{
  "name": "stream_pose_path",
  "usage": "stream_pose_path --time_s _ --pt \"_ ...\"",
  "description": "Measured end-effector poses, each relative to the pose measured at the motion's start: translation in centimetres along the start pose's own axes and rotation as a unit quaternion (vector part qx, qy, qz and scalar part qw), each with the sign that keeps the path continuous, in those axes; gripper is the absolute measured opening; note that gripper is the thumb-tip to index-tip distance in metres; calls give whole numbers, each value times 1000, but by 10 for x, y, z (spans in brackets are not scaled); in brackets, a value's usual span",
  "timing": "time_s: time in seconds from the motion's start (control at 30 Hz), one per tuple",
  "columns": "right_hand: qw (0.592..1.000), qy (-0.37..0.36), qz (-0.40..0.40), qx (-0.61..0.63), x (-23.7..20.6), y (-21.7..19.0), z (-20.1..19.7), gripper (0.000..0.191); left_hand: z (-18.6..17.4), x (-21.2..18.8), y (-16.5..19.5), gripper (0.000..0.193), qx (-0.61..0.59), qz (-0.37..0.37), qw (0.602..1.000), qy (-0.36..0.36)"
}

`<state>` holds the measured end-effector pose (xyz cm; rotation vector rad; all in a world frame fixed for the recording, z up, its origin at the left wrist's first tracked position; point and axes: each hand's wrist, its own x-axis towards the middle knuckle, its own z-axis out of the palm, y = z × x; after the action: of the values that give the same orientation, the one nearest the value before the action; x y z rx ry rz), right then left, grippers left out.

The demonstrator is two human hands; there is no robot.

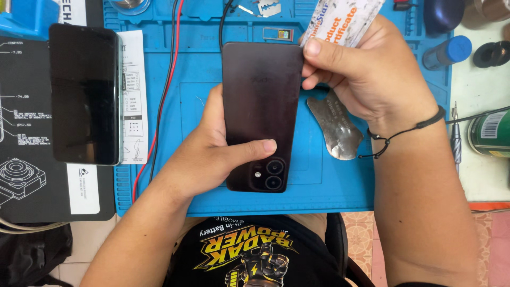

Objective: The person wipes a smartphone screen with a cloth, then uses a plastic card to pry open the phone's back cover. The person sprays a cleaning agent into the seam and continues prying until the back cover is removed, exposing the internal components.

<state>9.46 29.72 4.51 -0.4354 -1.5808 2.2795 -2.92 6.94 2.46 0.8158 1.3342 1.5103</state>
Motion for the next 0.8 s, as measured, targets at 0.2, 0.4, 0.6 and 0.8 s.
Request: stream_pose_path --time_s 0.2,0.4,0.6,0.8 --pt "999 2 -19 -33 -6 -7 3 12 -1 -2 -3 85 -20 7 1000 -9" --pt "989 45 -98 -97 -35 -32 23 17 8 -5 13 67 87 49 995 22" --pt "979 86 -114 -146 -64 -40 49 22 3 -8 50 44 111 39 992 48" --pt "958 112 -155 -212 -88 -33 75 9 13 -20 88 51 266 262 920 117"
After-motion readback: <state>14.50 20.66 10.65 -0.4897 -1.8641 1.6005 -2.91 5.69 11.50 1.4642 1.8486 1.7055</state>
